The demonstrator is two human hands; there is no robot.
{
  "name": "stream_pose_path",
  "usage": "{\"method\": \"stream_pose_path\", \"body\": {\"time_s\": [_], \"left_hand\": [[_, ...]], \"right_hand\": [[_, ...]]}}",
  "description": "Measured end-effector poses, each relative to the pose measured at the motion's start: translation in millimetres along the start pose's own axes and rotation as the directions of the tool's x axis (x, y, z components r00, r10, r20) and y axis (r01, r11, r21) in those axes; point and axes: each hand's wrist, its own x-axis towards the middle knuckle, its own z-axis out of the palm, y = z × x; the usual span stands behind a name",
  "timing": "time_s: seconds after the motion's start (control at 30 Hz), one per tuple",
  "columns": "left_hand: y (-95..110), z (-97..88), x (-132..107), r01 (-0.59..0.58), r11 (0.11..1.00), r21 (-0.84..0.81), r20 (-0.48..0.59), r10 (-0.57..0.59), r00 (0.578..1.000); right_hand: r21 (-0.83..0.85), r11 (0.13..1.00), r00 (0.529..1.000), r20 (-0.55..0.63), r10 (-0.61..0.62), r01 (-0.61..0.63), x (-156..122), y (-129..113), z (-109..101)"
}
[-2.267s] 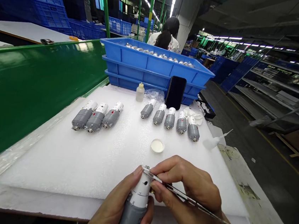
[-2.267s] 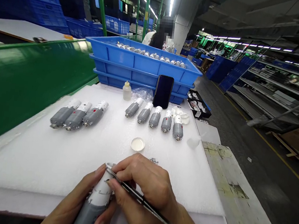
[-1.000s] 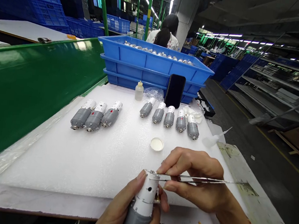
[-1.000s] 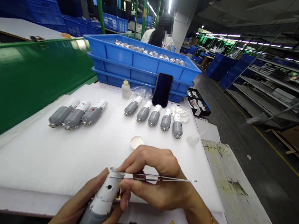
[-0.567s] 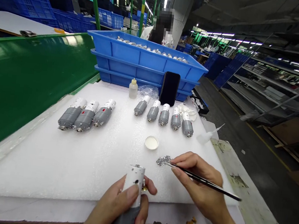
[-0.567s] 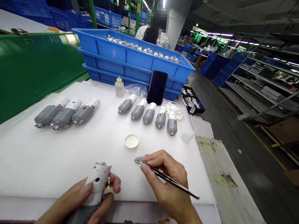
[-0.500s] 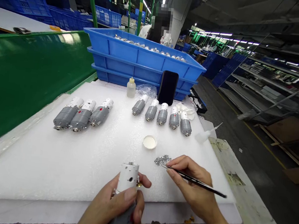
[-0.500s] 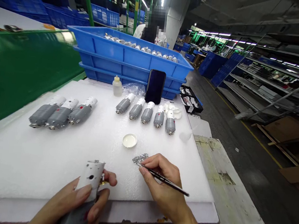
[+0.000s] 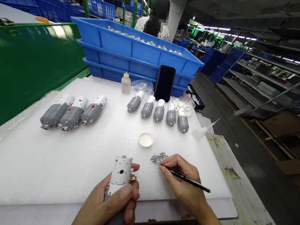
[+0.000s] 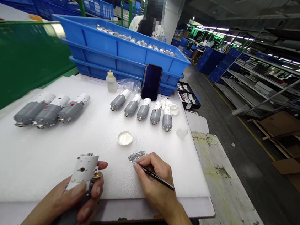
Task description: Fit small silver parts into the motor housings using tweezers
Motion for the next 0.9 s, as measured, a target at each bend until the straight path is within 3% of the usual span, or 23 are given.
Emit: {"method": "stream_pose_path", "body": {"time_s": [0.2, 0.37, 0.5, 0.67, 0.9], "left_hand": [[-4, -5.3, 10, 0.008, 0.999, 0.039, 0.035, -0.009, 0.999], [-4, 1.2, 4, -0.015, 0.994, 0.11, -0.044, 0.02, 0.999], [-6, 9.4, 0, 0.012, 0.991, 0.131, -0.114, 0.003, 0.993], [-10, 18.4, -1, 0.042, 0.997, -0.066, -0.135, -0.051, 0.99], [-8, 17.3, -3, 0.136, 0.945, -0.296, -0.151, -0.187, 0.971]], "right_hand": [[0.035, 0.999, 0.999, 0.031, 0.011, -0.012, 6, 0, -1], [0.053, 0.998, 0.999, 0.006, -0.039, 0.039, 3, -2, -3], [0.064, 0.985, 0.986, -0.063, -0.153, 0.157, -8, -25, -3], [0.056, 0.894, 0.892, -0.121, -0.436, 0.445, -19, -55, 5], [0.059, 0.861, 0.863, -0.032, -0.504, 0.505, -27, -48, 12]]}}
